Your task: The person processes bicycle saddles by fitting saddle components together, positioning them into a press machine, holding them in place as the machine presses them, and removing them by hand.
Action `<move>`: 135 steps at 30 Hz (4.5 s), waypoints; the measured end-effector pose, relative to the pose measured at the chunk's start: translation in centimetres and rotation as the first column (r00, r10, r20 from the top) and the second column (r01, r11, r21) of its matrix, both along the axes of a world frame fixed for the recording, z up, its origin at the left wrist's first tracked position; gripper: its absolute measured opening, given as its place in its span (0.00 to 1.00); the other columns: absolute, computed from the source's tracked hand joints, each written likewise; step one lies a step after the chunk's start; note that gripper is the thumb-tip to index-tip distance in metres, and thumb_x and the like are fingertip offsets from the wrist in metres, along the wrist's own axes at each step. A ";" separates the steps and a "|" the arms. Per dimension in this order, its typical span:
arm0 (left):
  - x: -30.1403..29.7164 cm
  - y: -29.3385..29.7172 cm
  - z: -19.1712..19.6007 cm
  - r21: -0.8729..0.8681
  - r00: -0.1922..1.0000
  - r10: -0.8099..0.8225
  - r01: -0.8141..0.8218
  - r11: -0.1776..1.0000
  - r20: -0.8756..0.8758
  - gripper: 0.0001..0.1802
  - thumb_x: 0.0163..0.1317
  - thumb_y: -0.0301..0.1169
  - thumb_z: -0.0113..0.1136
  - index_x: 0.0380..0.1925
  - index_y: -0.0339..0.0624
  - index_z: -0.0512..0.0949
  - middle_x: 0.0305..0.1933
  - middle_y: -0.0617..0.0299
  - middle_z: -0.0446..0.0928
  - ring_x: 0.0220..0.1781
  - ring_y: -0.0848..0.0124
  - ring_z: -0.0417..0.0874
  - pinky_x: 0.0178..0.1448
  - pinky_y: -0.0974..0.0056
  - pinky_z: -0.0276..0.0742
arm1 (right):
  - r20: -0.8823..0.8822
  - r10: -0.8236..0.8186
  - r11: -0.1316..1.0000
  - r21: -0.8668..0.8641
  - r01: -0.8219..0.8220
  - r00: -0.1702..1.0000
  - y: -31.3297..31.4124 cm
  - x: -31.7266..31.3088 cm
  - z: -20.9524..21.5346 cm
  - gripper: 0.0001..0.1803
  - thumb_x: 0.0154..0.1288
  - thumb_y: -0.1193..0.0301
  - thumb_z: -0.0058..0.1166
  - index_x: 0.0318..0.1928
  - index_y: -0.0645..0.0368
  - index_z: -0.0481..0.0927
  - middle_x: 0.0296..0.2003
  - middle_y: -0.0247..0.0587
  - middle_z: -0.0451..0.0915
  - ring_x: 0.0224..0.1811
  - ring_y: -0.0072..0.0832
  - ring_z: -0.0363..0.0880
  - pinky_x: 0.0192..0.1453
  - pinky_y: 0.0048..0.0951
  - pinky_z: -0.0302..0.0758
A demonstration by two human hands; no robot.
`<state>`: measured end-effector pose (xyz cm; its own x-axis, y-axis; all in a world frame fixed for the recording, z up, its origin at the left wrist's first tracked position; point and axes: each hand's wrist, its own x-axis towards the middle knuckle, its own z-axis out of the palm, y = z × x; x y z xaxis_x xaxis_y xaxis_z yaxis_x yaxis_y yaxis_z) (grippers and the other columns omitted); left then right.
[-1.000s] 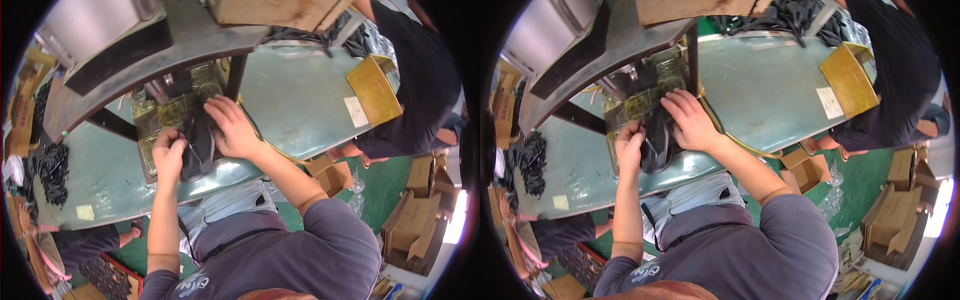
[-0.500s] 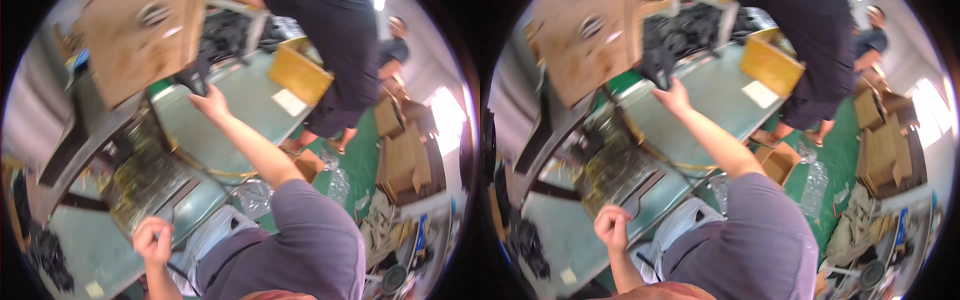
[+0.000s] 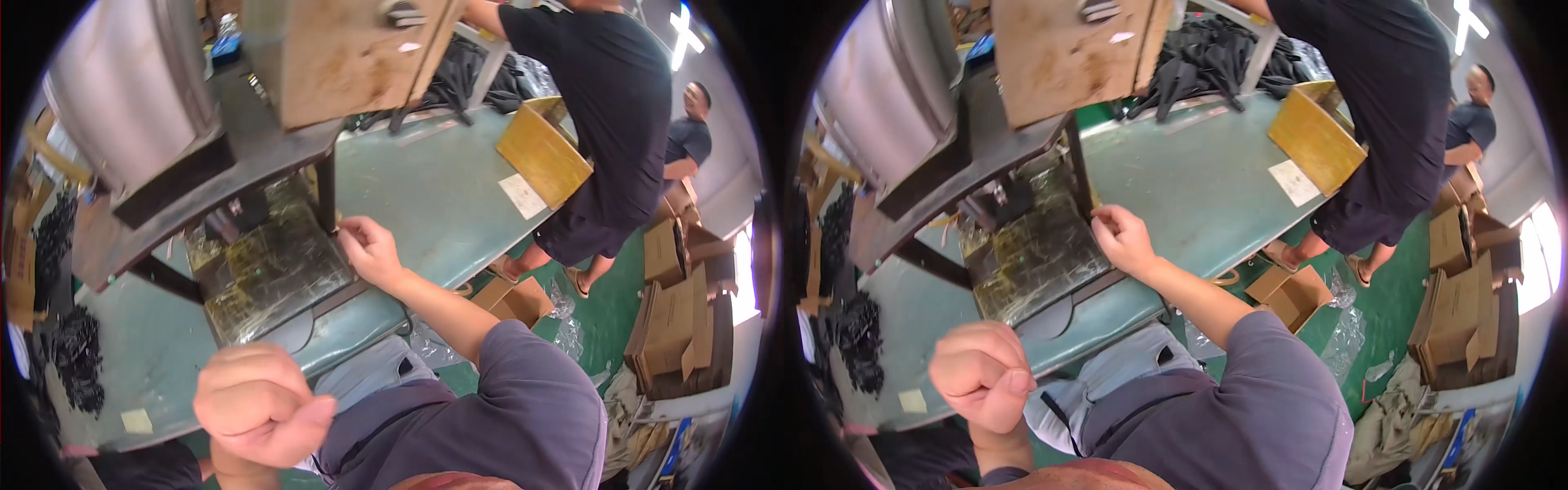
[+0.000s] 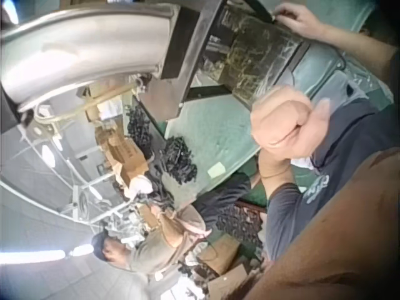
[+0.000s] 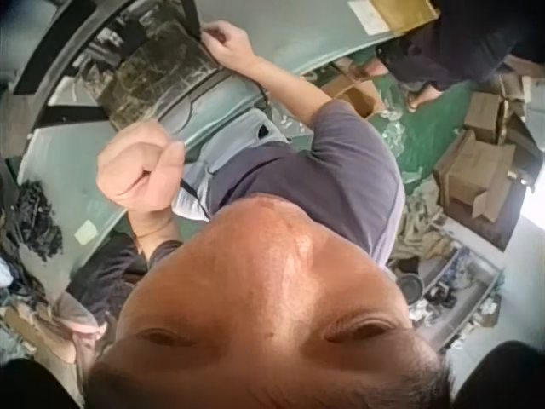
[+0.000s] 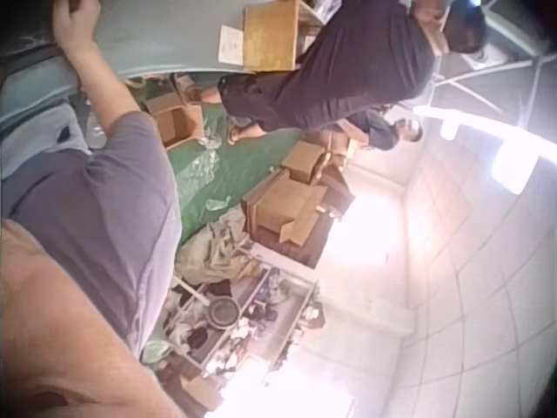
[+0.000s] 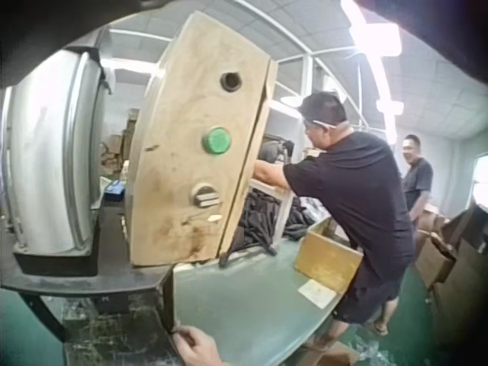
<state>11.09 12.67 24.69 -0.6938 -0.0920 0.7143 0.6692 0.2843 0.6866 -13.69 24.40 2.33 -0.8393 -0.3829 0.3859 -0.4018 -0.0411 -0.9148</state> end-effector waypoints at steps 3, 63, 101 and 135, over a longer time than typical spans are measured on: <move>-0.8 0.4 6.2 -0.123 0.993 -0.122 0.122 0.985 0.006 0.22 0.54 0.24 0.75 0.12 0.43 0.70 0.16 0.63 0.76 0.15 0.72 0.73 0.21 0.66 0.64 | -0.246 0.122 0.966 0.250 -0.058 0.962 -0.8 3.9 -0.5 0.11 0.71 0.72 0.66 0.52 0.61 0.86 0.36 0.39 0.88 0.31 0.26 0.86 0.36 0.31 0.82; 14.3 -10.4 -20.6 -0.313 0.421 0.857 -0.805 0.504 0.298 0.23 0.45 0.11 0.63 0.45 0.38 0.79 0.44 0.54 0.82 0.48 0.54 0.86 0.53 0.57 0.81 | 0.145 0.593 0.778 0.149 -0.610 0.792 -5.3 7.3 3.8 0.12 0.77 0.77 0.61 0.57 0.66 0.84 0.50 0.41 0.86 0.45 0.22 0.84 0.53 0.25 0.82; -12.4 -13.7 -22.8 -0.395 0.362 0.921 -0.832 0.389 0.144 0.18 0.72 0.40 0.65 0.45 0.33 0.80 0.53 0.44 0.80 0.55 0.43 0.81 0.61 0.46 0.76 | -0.573 -0.020 0.966 0.200 0.163 0.820 -14.7 3.6 -0.7 0.34 0.72 0.59 0.63 0.66 0.74 0.74 0.52 0.63 0.84 0.54 0.58 0.84 0.61 0.53 0.80; 3.6 -4.4 -24.9 -0.368 0.650 0.749 -0.669 0.646 0.132 0.07 0.62 0.17 0.70 0.36 0.35 0.79 0.42 0.48 0.83 0.45 0.52 0.84 0.52 0.54 0.80 | 0.273 -0.262 0.957 0.197 0.213 0.926 3.7 -12.7 3.7 0.16 0.62 0.72 0.73 0.48 0.60 0.82 0.28 0.33 0.83 0.26 0.22 0.81 0.28 0.27 0.75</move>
<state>14.69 8.23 -0.18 -0.6470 -0.4712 0.5995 -0.0034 0.7880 0.6157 -26.43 28.09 6.05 -0.9791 -0.1945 0.0591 -0.0948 0.1801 -0.9791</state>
